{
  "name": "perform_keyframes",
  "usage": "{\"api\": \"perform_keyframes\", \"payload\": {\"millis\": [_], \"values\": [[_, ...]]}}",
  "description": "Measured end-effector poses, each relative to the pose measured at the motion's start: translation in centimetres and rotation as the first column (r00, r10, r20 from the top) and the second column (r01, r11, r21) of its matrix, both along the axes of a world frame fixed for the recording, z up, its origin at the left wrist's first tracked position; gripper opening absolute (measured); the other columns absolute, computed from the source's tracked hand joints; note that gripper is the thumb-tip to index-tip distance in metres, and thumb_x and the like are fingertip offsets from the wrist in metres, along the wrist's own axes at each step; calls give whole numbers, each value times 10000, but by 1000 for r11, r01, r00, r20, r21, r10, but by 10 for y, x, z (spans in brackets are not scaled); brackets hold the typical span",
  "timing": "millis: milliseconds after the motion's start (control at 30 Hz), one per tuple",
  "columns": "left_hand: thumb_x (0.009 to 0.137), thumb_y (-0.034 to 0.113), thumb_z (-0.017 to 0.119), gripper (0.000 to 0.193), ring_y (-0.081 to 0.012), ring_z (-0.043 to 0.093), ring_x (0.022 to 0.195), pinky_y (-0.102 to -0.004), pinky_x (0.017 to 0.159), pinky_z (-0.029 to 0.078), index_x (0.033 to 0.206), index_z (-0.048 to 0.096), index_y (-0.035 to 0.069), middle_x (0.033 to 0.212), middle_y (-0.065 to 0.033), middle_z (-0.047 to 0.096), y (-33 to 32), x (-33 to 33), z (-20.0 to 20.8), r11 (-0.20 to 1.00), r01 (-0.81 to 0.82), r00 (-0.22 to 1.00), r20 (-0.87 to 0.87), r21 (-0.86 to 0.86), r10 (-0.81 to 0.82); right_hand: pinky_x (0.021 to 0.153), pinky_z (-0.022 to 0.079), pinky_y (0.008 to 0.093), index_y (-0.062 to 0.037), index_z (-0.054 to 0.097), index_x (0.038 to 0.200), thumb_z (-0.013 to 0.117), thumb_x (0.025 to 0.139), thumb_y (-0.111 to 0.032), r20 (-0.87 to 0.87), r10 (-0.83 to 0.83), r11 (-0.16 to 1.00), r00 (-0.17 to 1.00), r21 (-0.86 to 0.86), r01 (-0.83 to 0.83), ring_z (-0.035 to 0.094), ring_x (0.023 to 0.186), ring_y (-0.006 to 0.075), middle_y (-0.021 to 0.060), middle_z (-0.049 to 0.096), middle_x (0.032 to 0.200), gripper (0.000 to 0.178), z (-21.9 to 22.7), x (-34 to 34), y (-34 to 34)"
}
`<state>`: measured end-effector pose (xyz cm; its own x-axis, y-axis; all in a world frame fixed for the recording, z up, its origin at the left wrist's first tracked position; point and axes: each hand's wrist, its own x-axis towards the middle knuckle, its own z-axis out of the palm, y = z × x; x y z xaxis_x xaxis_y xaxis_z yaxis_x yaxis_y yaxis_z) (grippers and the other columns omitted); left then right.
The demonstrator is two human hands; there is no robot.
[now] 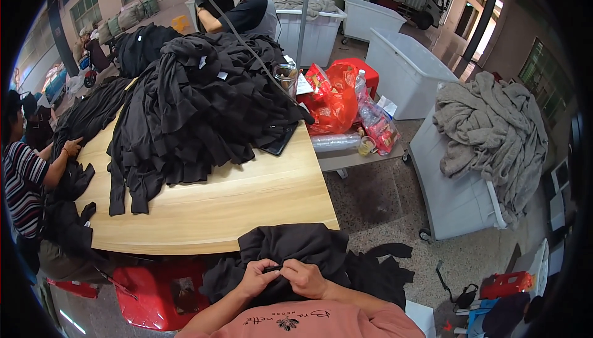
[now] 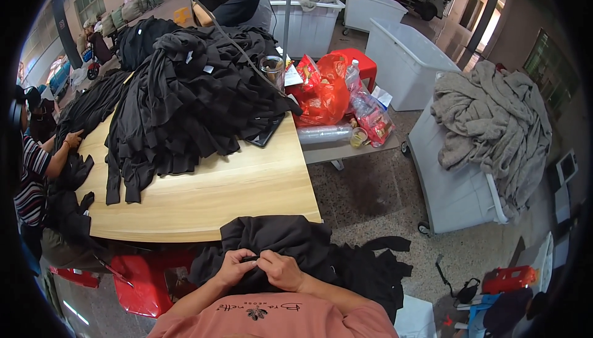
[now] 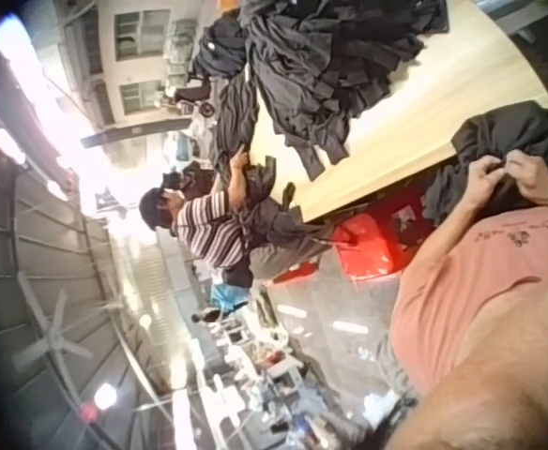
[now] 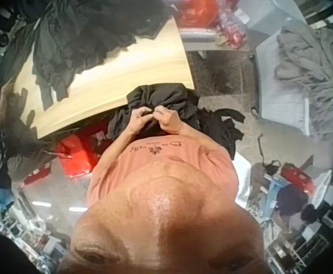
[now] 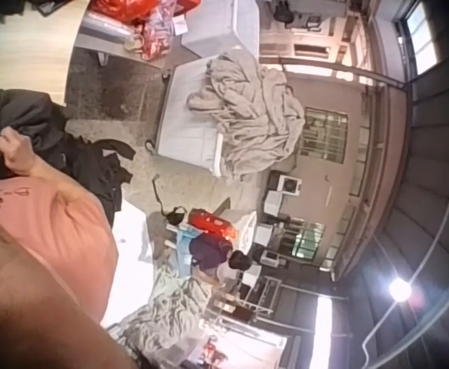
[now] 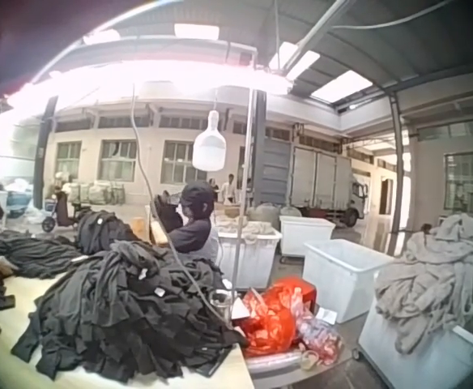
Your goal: Inspecting and folding black garments at a garment factory workbench.
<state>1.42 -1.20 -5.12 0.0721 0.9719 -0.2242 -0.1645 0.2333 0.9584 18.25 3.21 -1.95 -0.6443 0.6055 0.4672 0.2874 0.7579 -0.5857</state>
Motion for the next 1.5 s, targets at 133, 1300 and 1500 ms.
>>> {"api": "perform_keyframes", "payload": {"millis": [133, 1300, 1500], "values": [[772, 11, 623, 75, -27, 509, 679, -168, 612, 428, 843, 619, -15, 749, 14, 606, 1, 1, 5, 1000, -19, 999, -31, 25, 20, 534, 486, 322, -37, 546, 831, 512, 611, 68, -59, -17, 997, 998, -79, 12, 596, 673, 278, 99, 549, 877, 246, 7, -2, 4], [715, -17, 619, 95, -42, 536, 654, -186, 605, 448, 808, 634, -27, 737, -25, 638, -3, 3, 6, 993, -115, 987, -111, -6, 114, 612, 469, 383, -30, 540, 946, 499, 673, 5, 132, 203, 933, 970, -326, -151, 574, 744, 338, 135, 562, 838, 279, -24, 4, 22], [718, -14, 603, 91, -51, 562, 663, -200, 610, 458, 800, 642, -25, 748, -60, 660, -5, 5, -1, 985, -141, 964, -212, 102, 160, 537, 466, 379, -35, 555, 862, 536, 651, -43, 74, 47, 975, 996, -219, -30, 577, 645, 311, 115, 565, 773, 212, -27, 3, 9]]}}
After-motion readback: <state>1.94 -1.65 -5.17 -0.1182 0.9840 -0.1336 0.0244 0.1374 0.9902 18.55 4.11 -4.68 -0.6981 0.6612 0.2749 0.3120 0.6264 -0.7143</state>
